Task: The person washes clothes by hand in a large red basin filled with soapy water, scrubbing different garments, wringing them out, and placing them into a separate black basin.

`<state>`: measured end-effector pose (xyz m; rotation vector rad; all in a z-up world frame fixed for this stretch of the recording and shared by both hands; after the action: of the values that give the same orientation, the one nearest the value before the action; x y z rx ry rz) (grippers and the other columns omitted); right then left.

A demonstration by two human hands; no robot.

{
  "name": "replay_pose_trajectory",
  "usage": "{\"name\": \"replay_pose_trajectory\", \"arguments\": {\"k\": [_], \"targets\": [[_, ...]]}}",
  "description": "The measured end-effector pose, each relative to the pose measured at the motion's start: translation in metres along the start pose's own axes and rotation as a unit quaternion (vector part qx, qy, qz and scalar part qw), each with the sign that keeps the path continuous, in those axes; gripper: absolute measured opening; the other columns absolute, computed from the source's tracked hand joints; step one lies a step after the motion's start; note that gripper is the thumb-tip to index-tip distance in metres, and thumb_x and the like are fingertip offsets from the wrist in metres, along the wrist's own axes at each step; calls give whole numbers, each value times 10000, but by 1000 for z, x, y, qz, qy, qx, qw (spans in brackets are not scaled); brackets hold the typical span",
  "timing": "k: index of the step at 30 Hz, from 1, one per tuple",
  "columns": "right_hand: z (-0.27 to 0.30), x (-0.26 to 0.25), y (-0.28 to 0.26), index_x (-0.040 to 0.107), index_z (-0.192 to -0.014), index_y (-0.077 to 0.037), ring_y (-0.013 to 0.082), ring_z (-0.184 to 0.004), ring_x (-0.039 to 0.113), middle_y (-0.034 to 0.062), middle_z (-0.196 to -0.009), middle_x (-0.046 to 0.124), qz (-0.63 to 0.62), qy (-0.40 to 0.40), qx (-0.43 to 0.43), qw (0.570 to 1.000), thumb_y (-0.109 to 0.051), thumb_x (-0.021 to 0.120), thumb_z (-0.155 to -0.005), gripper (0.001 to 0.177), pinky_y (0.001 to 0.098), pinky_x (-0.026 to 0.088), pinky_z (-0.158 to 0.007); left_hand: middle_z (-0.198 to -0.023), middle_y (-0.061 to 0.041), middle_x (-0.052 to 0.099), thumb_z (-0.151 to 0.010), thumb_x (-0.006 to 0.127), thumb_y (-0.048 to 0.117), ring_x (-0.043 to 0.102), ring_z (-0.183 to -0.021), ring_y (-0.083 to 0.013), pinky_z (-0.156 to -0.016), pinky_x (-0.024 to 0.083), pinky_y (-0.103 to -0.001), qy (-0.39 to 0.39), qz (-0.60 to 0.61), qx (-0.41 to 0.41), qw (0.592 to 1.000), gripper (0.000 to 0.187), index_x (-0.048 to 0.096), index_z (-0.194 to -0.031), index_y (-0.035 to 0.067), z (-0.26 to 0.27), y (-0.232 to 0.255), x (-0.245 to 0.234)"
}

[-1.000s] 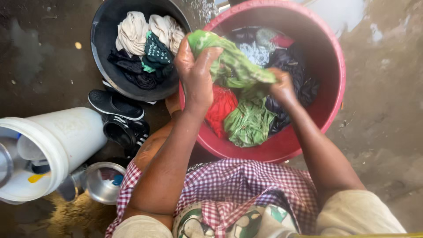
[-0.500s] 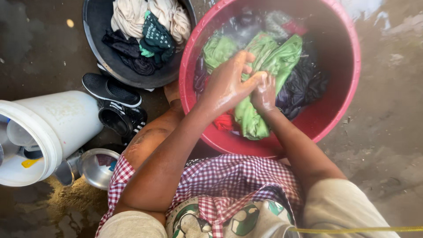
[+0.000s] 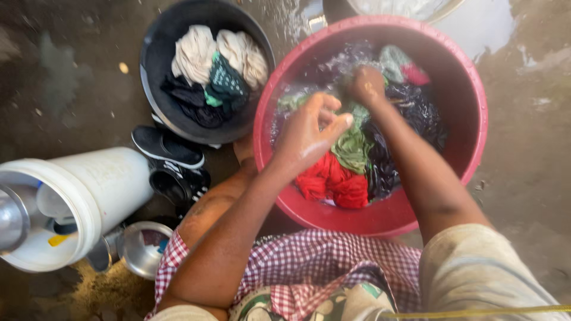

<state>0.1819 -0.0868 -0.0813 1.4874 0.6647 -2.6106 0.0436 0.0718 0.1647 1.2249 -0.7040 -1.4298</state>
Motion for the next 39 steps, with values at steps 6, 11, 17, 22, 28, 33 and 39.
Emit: {"name": "replay_pose_trajectory", "arguments": {"k": [6, 11, 17, 22, 28, 33, 39], "targets": [[163, 23, -44, 620, -918, 14, 412, -818, 629, 223, -843, 639, 27, 191, -221, 956, -148, 702, -752, 246, 534, 487, -676, -1033, -102, 736, -920, 744, 274, 726, -916, -169, -791, 583, -320, 35, 88, 38, 995, 359, 635, -1142, 14, 0, 0, -6], [74, 68, 9, 646, -1201, -14, 355, -1060, 654, 196, -1094, 688, 158, 70, -215, 961, -185, 690, -789, 448, 540, 521, -965, -1048, -89, 719, -922, 748, 259, 715, -897, -162, -796, 586, -311, 53, 113, 47, 991, 345, 629, -1137, 16, 5, 0, 0], [-29, 57, 5, 709, -1094, -35, 369, -1092, 673, 201, -1108, 704, 136, -193, 1, 972, -295, 687, -871, 344, 505, 534, -934, -957, -73, 723, -911, 765, 275, 723, -836, -157, -747, 594, -311, 32, 99, 17, 994, 354, 627, -1130, 35, 8, 6, -7], [92, 39, -8, 696, -1160, -62, 360, -1157, 621, 180, -1120, 707, 115, 18, -183, 976, -188, 666, -873, 315, 498, 471, -1043, -976, -64, 738, -932, 750, 258, 743, -870, -134, -741, 595, -303, 58, 99, 31, 993, 315, 629, -1117, 33, 10, -7, -20], [57, 77, 34, 548, -1336, 73, 385, -1179, 594, 248, -1240, 623, 115, -55, -182, 975, -308, 789, -709, 772, 450, 452, -1042, -999, -56, 720, -966, 737, 229, 729, -887, -117, -763, 593, -284, 70, 196, 49, 977, 282, 623, -1116, 20, 5, -6, -12], [-25, 99, 39, 749, -1169, -66, 305, -1046, 708, 142, -1107, 749, 219, -216, -69, 949, -344, 795, -755, 501, 432, 538, -927, -965, -65, 721, -927, 744, 283, 692, -816, -124, -734, 582, -285, 43, 136, 14, 990, 348, 638, -1105, 4, 5, -17, 5], [116, -31, -9, 601, -1143, -17, 448, -928, 684, 243, -1019, 693, -181, 112, -66, 975, -238, 688, -901, 338, 520, 515, -785, -1012, -134, 781, -948, 728, 412, 728, -912, -170, -765, 578, -286, 18, 223, -113, 968, 484, 675, -1087, -49, -21, -93, 52]]}}
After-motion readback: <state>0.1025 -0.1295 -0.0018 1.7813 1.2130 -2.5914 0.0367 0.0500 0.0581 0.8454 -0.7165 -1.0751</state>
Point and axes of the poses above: each hand's wrist, its own z-axis away from the middle knuckle, its own x-axis out of the palm, y = z × x, the point moved 5 cm from there along -z, towards the middle knuckle
